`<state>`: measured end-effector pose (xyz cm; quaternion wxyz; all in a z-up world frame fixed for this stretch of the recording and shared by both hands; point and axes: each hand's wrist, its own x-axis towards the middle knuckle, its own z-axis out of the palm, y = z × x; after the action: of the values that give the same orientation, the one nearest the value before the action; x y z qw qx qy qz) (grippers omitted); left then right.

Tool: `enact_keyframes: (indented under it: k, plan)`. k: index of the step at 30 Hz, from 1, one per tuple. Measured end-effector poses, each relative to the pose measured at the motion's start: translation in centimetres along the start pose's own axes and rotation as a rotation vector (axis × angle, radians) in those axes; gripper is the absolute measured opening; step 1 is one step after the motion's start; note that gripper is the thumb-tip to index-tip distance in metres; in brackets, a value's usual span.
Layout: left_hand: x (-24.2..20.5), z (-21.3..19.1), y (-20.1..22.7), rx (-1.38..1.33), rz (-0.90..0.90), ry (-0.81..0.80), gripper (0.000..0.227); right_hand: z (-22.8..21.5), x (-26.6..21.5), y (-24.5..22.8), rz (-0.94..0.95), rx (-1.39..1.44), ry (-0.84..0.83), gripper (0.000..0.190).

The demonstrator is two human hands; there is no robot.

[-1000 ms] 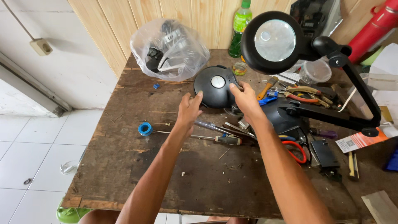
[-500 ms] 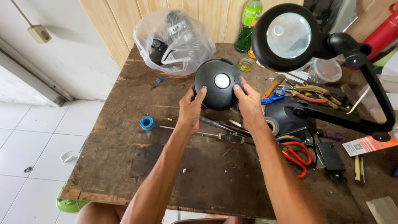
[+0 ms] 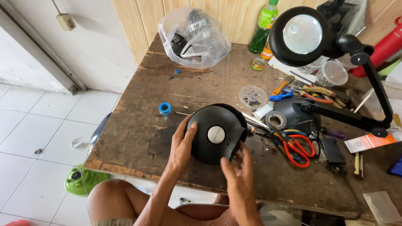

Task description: The person assembles a small black electronic device by hand, fitting a circular base and a side panel together. They repeatedly align and press the parts to secure the assembly on a cluttered workbench.

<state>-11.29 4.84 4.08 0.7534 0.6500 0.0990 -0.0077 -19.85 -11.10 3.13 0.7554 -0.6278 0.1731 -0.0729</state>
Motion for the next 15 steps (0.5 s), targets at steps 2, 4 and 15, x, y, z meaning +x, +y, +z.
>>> enact_keyframes:
  k: [2,4,15]
  plan:
    - [0.9,-0.7,-2.2,0.048,0.079,0.009,0.065,0.3,-1.5,1.6,0.032,0.023,-0.016,0.086]
    - [1.0,-0.9,-3.9,0.102,0.156,0.006,0.058,-0.2,-2.7,3.0,0.065,0.052,-0.02,0.091]
    - [2.1,-1.7,-5.3,0.208,0.313,0.027,0.065,-3.9,-0.2,1.8,-0.849,-0.76,-0.024,0.106]
